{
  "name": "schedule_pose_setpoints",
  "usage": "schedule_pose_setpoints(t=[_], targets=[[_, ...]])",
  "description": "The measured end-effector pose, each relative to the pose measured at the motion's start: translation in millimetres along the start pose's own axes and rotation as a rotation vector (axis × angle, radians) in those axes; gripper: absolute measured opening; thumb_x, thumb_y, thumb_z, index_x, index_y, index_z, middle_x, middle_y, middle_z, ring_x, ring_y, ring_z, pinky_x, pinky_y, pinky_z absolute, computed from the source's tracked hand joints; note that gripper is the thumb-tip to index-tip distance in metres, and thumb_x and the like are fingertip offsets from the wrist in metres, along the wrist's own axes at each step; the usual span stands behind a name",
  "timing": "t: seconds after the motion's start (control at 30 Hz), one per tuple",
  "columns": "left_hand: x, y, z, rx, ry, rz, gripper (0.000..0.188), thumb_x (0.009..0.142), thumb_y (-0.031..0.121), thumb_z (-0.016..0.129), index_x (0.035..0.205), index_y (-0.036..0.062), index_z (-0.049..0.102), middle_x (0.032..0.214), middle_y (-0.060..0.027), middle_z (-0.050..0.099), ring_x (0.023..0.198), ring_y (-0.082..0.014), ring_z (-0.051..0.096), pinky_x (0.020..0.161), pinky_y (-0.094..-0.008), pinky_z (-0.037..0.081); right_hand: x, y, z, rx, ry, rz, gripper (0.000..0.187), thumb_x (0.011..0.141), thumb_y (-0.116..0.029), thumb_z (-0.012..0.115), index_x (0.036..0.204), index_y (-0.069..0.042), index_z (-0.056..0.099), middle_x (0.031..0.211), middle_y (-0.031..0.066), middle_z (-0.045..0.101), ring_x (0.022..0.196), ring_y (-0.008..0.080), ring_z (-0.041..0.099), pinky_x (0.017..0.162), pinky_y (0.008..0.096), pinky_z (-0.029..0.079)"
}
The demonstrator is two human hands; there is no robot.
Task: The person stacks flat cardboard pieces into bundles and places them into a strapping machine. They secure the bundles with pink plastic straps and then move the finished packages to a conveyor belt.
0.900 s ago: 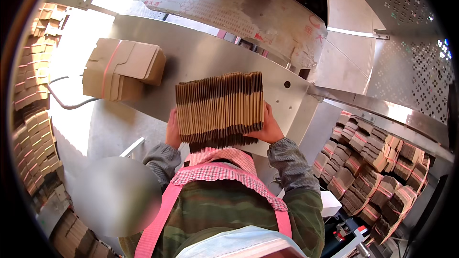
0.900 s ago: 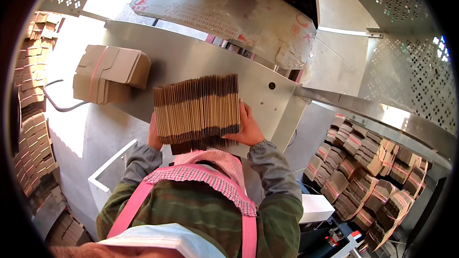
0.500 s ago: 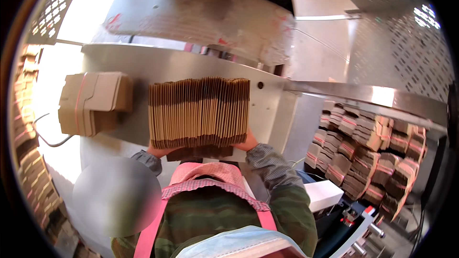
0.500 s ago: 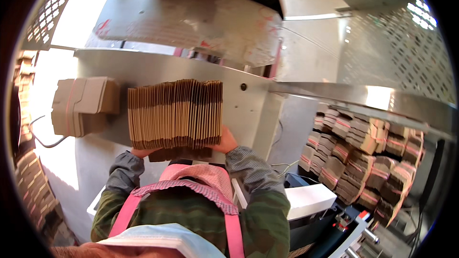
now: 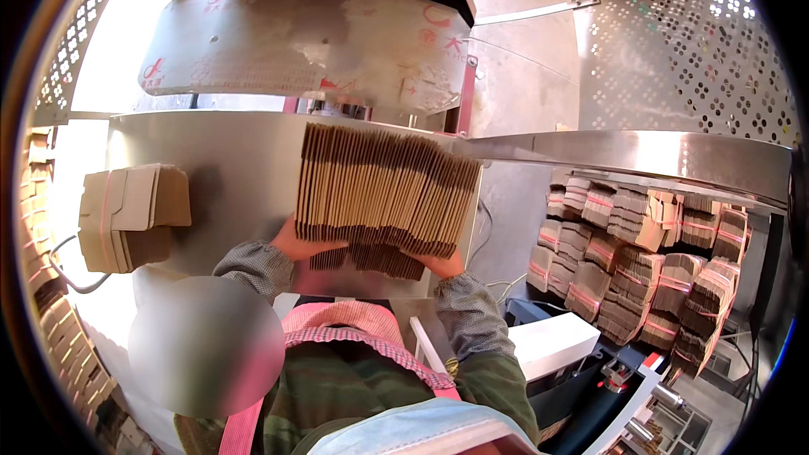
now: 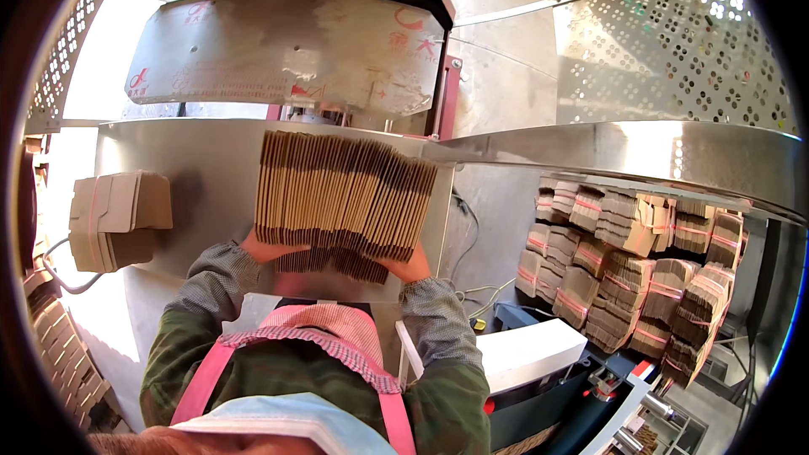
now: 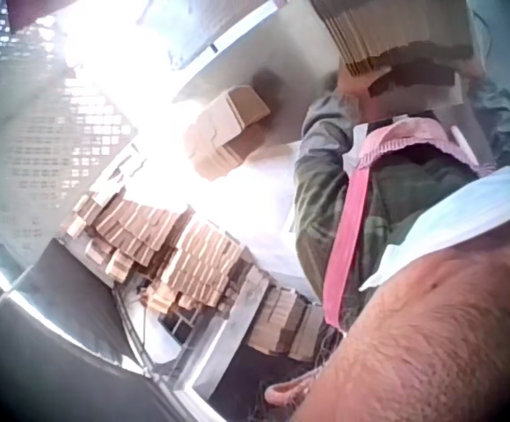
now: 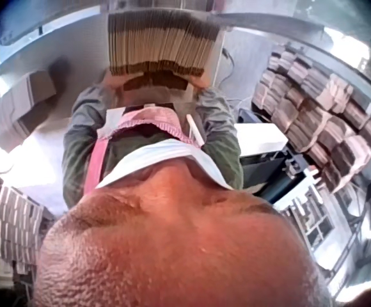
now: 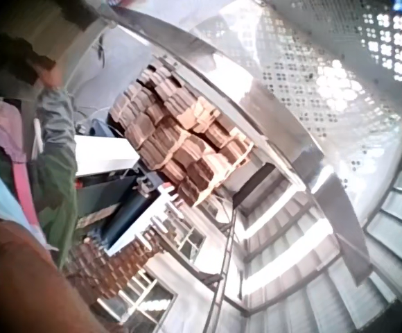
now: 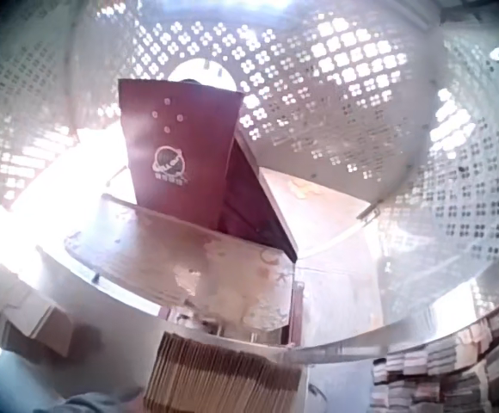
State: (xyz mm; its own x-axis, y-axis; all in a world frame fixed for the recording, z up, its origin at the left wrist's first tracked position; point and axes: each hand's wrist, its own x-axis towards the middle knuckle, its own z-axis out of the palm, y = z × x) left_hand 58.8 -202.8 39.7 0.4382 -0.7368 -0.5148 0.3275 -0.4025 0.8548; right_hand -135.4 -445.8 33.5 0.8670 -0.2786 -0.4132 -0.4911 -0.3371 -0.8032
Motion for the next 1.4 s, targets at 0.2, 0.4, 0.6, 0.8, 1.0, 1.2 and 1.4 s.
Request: schedule_pose_setpoints(t=[0.2,0.4,0.6,0.8,1.0,1.2,1.4], targets=[[47.2,25.4,8.6,0.020,0.109,0.033,0.059,0.066,0.011,0.083,0.116,0.0004,0.055,0.108,-0.0077,0.061,0.097,-0.0183,0.058,0.086,-0.0326,0.050,55.3,-24.8,-68.8,0.018,0.076,-0.297,0.045,0.071,-0.028,0.078,0.106,-0.004,0.063,0.100,0.0118,0.066,0.089,0.0303,0.063,0.078,0.0389,0.050],[82.8,31.4,21.0,0.050,0.081,-0.135,0.064,0.071,0.032,0.080,0.123,0.0048,0.054,0.124,-0.0082,0.056,0.112,-0.0195,0.054,0.100,-0.0356,0.040,72.9,5.3,-86.1,0.036,0.044,-0.177,0.045,0.073,-0.029,0.077,0.107,-0.005,0.062,0.097,0.0116,0.068,0.087,0.0305,0.065,0.077,0.0377,0.051],[84.1,29.4,15.1,0.308,0.090,-0.393,0.054,0.075,0.034,0.076,0.117,0.0035,0.060,0.119,-0.0067,0.060,0.111,-0.0195,0.055,0.097,-0.0324,0.044,45.3,-22.3,-26.0,0.473,0.563,-0.063,0.082,0.073,-0.020,0.077,0.134,0.004,0.027,0.122,0.0188,0.050,0.110,0.0239,0.053,0.090,0.0315,0.044],[96.8,51.4,24.6,0.263,0.158,-0.156,0.051,0.077,0.032,0.075,0.117,0.0034,0.060,0.118,-0.0075,0.060,0.111,-0.0192,0.055,0.096,-0.0322,0.044,63.3,-12.4,-31.3,0.295,0.550,0.127,0.075,0.069,-0.028,0.079,0.125,0.004,0.040,0.111,0.0184,0.061,0.099,0.0312,0.061,0.084,0.0367,0.048],[121.6,76.2,9.4,0.135,0.112,-0.046,0.048,0.075,0.021,0.077,0.114,0.0015,0.060,0.114,-0.0087,0.062,0.103,-0.0189,0.059,0.092,-0.0318,0.046,85.8,-21.1,-45.0,0.229,0.552,0.142,0.064,0.070,-0.033,0.078,0.112,0.004,0.046,0.099,0.0196,0.064,0.090,0.0344,0.063,0.077,0.0399,0.049],[128.9,83.8,10.6,0.165,0.132,0.056,0.046,0.072,0.017,0.078,0.112,0.0018,0.061,0.109,-0.0083,0.064,0.099,-0.0172,0.060,0.089,-0.0319,0.048,89.7,-24.0,-48.8,0.075,0.644,0.115,0.057,0.071,-0.038,0.076,0.101,0.003,0.050,0.092,0.0204,0.065,0.085,0.0364,0.064,0.072,0.0413,0.050],[130.6,82.2,4.1,0.185,0.132,0.036,0.042,0.072,0.016,0.078,0.108,0.0007,0.063,0.104,-0.0067,0.066,0.095,-0.0162,0.061,0.087,-0.0308,0.049,94.6,-22.3,-47.2,0.138,0.620,0.104,0.057,0.071,-0.039,0.075,0.101,0.003,0.051,0.092,0.0208,0.065,0.085,0.0366,0.064,0.072,0.0414,0.050]])
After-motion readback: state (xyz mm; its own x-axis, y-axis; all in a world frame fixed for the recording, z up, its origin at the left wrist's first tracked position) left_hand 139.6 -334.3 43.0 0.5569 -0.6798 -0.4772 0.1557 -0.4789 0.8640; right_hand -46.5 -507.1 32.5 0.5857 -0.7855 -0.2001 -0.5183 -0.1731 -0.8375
